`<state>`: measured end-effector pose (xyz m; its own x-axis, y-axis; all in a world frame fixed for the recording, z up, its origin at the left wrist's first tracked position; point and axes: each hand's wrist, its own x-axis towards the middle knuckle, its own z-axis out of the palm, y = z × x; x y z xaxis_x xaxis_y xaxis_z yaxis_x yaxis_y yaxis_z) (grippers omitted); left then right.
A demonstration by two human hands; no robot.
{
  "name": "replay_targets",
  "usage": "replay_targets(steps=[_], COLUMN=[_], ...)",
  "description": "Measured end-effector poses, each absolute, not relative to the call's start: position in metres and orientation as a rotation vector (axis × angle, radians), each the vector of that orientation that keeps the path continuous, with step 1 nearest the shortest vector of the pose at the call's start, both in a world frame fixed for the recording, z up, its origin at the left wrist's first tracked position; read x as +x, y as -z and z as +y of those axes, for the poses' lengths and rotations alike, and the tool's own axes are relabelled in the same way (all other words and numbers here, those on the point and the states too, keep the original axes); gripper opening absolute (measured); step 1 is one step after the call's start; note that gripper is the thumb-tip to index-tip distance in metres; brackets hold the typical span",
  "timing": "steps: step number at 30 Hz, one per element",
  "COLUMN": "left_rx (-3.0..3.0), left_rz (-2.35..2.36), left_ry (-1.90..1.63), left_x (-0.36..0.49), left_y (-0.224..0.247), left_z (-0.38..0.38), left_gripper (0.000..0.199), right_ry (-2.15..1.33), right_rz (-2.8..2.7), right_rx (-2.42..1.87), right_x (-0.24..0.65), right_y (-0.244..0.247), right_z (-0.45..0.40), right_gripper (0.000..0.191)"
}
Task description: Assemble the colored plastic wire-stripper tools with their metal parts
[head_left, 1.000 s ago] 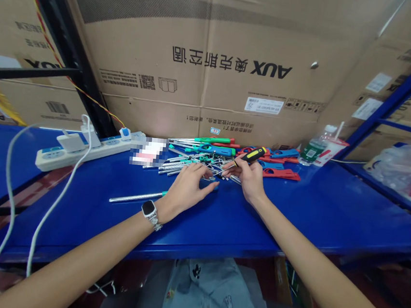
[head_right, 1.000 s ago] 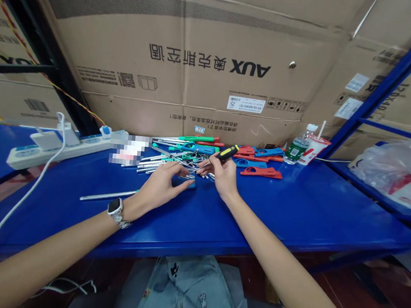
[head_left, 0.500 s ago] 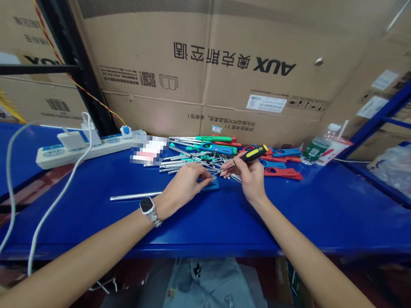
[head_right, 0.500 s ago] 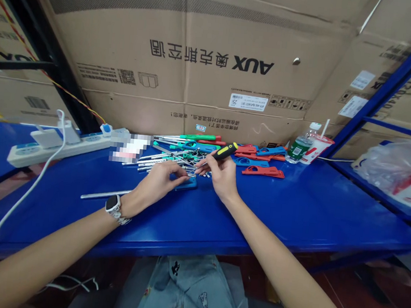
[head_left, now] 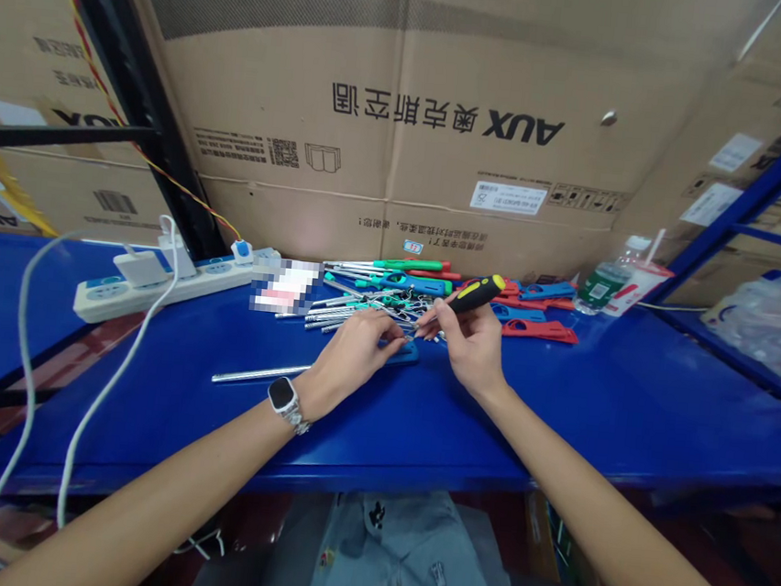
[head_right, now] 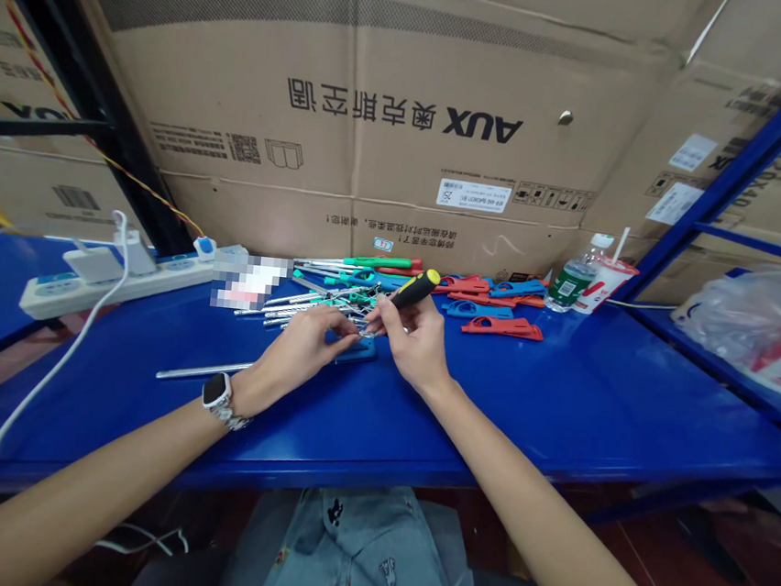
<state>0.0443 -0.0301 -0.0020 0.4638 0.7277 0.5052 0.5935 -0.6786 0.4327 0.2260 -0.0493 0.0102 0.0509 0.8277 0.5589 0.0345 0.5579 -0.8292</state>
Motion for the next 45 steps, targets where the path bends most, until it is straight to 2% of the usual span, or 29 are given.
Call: replay_targets(steps=[16,21,29,45], left_rx=[2.568,2.711,2.91,2.696], left_rz=[1.159,1.12,1.147,1.078], left_ry=[-0.948,-0.857,-0.595,-0.64], left_x=[0.047,0.044,0.042,0.036], left_y=[0.001,0.005,0.018,0.025], left_z=[-0.032,-0.035,-0.037,-0.021], left_gripper=[0.012,0.038,0.036,0.039], right_ry=[-0.726,-0.681,-0.692,-0.658], right_rz=[-1.392,-1.378,-1.419,-1.546], right_rx=[-0.817,-0.831,-0.847,-0.869], right_x=[0.228,0.235,0.236,0.236], right_y=[-0.006,-0.01,-0.005,-0.007], right_z=[-0.045,-0.04,-0.036,-0.034], right_gripper=[0.031,0.029,0.033,0.031])
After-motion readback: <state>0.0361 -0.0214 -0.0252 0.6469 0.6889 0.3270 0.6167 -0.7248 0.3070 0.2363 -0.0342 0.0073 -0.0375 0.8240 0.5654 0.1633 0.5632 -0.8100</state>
